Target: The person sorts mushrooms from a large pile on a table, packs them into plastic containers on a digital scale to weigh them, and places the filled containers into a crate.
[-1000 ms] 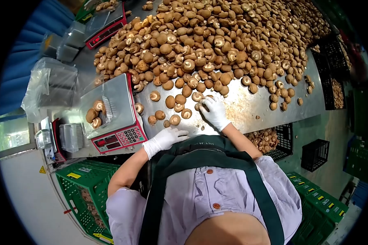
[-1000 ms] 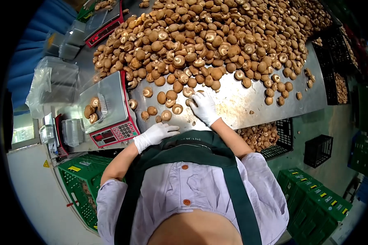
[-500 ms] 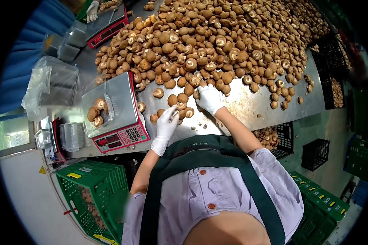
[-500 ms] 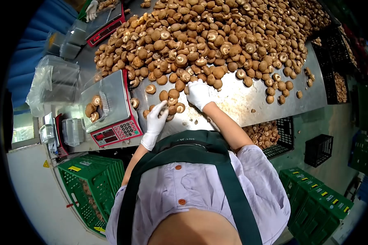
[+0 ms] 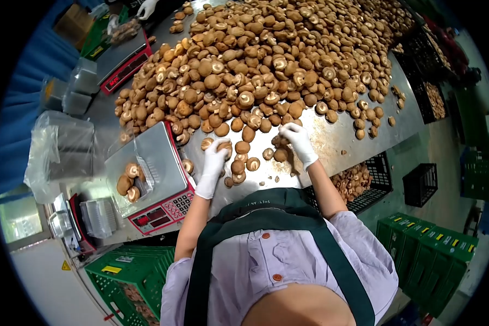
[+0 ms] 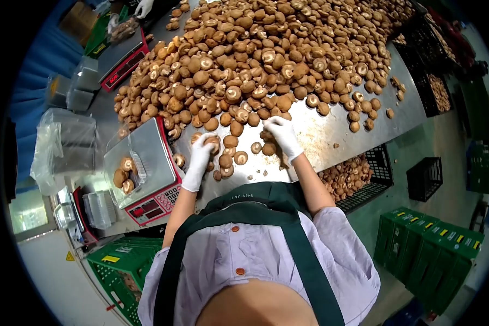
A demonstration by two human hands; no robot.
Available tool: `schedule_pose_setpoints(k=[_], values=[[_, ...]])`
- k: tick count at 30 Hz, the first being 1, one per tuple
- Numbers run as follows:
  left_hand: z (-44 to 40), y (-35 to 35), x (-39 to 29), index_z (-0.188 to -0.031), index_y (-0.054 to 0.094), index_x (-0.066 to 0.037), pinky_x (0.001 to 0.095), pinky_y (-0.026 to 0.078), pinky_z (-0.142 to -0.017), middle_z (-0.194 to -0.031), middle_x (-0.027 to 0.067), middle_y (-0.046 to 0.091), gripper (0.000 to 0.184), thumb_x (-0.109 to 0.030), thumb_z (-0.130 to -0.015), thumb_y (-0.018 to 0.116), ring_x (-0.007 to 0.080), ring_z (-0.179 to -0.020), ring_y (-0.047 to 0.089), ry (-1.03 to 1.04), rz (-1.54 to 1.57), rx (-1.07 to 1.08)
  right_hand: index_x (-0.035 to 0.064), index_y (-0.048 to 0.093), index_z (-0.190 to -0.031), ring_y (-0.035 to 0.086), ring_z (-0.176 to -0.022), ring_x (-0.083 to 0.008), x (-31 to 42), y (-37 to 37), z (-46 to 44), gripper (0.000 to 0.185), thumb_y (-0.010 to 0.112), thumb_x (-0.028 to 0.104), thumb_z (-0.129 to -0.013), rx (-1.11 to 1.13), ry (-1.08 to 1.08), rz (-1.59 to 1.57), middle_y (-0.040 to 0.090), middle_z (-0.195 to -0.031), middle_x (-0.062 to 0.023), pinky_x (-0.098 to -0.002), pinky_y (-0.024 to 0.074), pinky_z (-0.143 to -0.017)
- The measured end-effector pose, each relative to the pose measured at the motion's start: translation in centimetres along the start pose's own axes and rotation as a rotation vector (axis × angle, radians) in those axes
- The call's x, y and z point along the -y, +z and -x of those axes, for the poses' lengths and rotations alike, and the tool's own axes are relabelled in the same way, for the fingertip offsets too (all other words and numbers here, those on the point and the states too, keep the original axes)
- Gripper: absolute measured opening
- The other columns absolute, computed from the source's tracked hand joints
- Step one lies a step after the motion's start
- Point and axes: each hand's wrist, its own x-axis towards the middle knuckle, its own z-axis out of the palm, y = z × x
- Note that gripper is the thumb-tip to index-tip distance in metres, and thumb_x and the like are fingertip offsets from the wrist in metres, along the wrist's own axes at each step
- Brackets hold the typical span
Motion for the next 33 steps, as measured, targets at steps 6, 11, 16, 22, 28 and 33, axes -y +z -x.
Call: schedule_pose_setpoints(k=[6,11,16,22,28,33], values=[[2.9,-1.4,1.5,-0.095,0.057,0.002,0.0362,0.05,-0.082,-0.096,0.0144,0.061,0.021,-0.008,-0.081,0.045,0.0256,-0.094,0.06,-0.205,0.97,0.033,0.0149,0.052,-0.127,0.062,-0.075,-0.0313,-2.4,7.6,-1.1,0.05,0.052,0.009,-0.078,0.068,-0.578,1.305,0.063,-0.084,-0.0155,-0.0427,0.0506,-0.065],[2.0,-0.5,1.2,-0.101,0.064,0.004,0.024,0.047,-0.075,-0.087,0.0057,0.066,0.023,-0.016,-0.09,0.058,0.0109,-0.075,0.059,0.015,0.162,0.022,0.0173,0.052,-0.122,0.062,-0.07,-0.0319,-3.8,8.5,-3.5,0.045,0.058,0.016,-0.078,0.039,-0.599,1.134,0.063,-0.077,-0.014,-0.0433,0.0498,-0.06],[-0.7,2.1,-2.7,-0.121,0.057,-0.009,0.041,0.05,-0.079,-0.116,0.0177,0.057,0.056,-0.035,-0.073,0.068,0.0339,-0.092,0.062,0.24,-0.909,0.166,0.0129,0.057,-0.123,0.064,-0.072,-0.0202,-1.7,6.5,-1.9,0.04,0.059,0.021,-0.084,0.108,-0.198,0.311,0.067,-0.088,-0.0092,-0.0326,0.0524,-0.066],[-2.3,2.5,-2.7,-0.123,0.055,0.0,0.0291,0.05,-0.078,-0.103,0.0087,0.063,0.039,-0.016,-0.088,0.058,0.0174,-0.09,0.061,0.016,0.114,0.242,0.0035,0.055,-0.119,0.062,-0.076,-0.0157,-0.8,1.6,1.4,0.033,0.045,0.023,-0.094,0.177,0.281,-0.504,0.065,-0.101,-0.0107,-0.0282,0.0512,-0.069],[3.5,1.6,-3.9,-0.146,0.026,-0.007,0.0281,0.052,-0.07,-0.133,0.0164,0.045,0.062,-0.018,-0.088,0.043,0.03,-0.107,0.06,-0.314,0.873,0.45,0.0046,0.053,-0.118,0.061,-0.084,-0.0176,0.4,3.5,3.8,0.037,0.042,0.033,-0.097,0.161,0.156,-0.609,0.061,-0.105,-0.009,-0.0295,0.0494,-0.077],[5.2,1.8,-1.4,-0.146,0.028,-0.014,0.0271,0.052,-0.066,-0.138,0.0099,0.045,0.06,-0.034,-0.092,0.045,0.0298,-0.115,0.056,-0.28,0.858,0.45,-0.0008,0.054,-0.124,0.058,-0.098,-0.013,0.8,7.5,4.7,0.04,0.047,0.028,-0.097,0.171,-0.066,-0.37,0.061,-0.108,-0.0053,-0.0236,0.0446,-0.088]])
